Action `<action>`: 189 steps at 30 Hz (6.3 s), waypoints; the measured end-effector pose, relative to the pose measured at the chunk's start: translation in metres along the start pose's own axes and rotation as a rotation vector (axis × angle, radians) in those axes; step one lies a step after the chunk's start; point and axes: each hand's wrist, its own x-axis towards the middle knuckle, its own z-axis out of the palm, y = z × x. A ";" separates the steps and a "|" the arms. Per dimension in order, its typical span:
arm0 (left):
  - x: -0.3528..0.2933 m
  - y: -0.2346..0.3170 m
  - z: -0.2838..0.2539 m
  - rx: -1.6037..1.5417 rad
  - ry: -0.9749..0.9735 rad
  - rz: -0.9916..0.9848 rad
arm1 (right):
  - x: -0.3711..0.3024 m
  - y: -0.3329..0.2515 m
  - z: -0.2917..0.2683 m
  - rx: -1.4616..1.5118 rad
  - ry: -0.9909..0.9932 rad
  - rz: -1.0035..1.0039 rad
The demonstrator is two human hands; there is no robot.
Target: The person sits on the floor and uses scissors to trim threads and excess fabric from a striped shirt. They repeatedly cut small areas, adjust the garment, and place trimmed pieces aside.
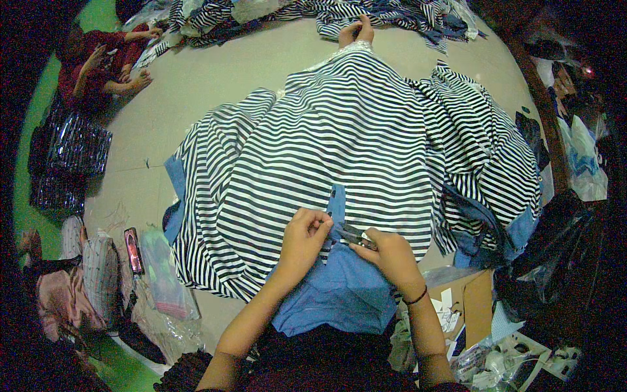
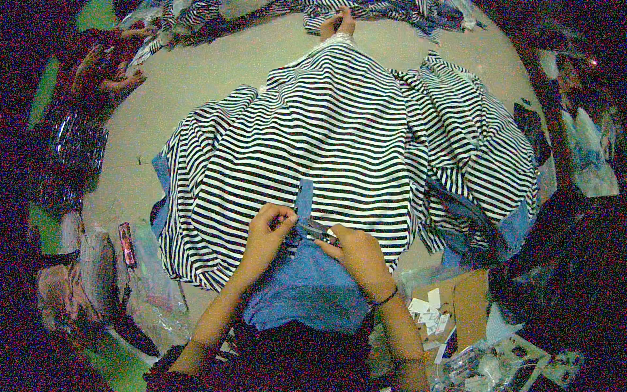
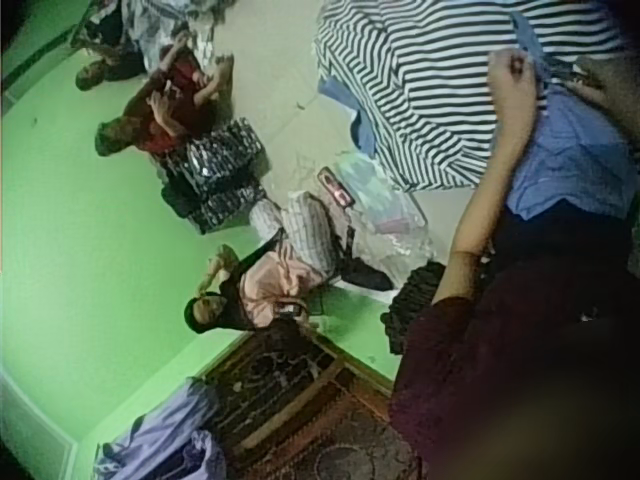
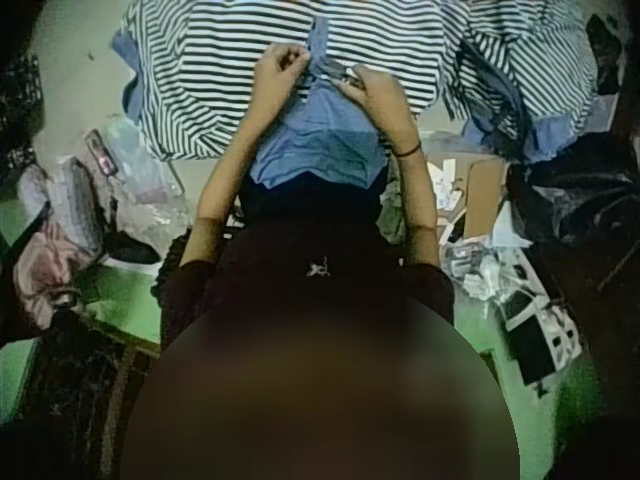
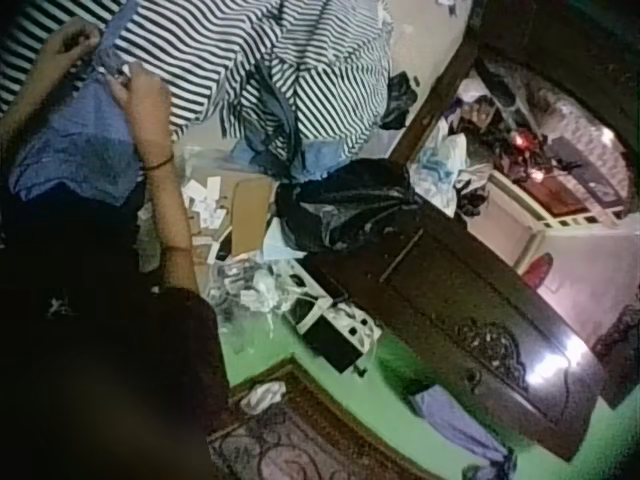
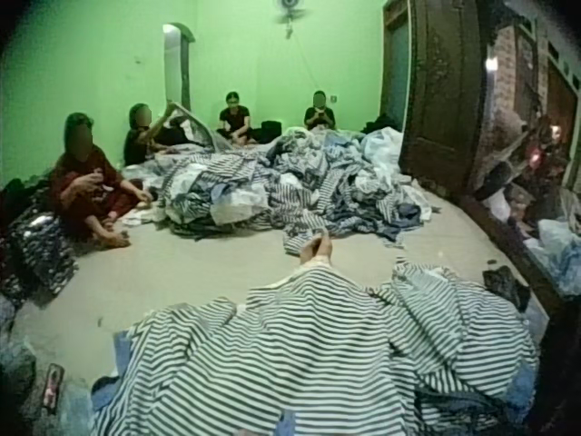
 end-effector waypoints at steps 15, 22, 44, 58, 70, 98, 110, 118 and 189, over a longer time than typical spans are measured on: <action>-0.069 -0.003 -0.099 0.134 -0.204 -0.091 | -0.044 0.047 -0.009 -0.012 0.331 0.424; -0.162 -0.040 -0.155 0.807 -1.053 -0.443 | -0.105 0.122 0.032 -0.205 0.340 0.920; -0.097 0.001 -0.069 0.742 -0.326 0.383 | -0.054 -0.031 0.014 -0.185 -0.031 -0.291; -0.066 0.024 -0.080 0.762 -0.655 0.506 | -0.050 -0.033 -0.006 -0.126 -0.425 -0.333; -0.056 0.018 -0.069 0.572 -0.577 0.601 | -0.030 -0.033 0.010 -0.219 -0.400 -0.306; 0.047 -0.003 -0.001 0.327 -0.087 0.209 | 0.059 0.004 0.039 0.403 0.228 0.056; 0.046 0.001 0.009 0.324 -0.083 0.190 | 0.059 0.013 0.039 0.646 0.155 0.164; 0.049 0.003 0.000 0.127 -0.133 0.044 | 0.062 0.014 0.034 1.079 0.022 0.220; 0.040 -0.004 0.018 0.300 0.038 0.191 | 0.071 0.017 0.059 0.814 0.169 0.161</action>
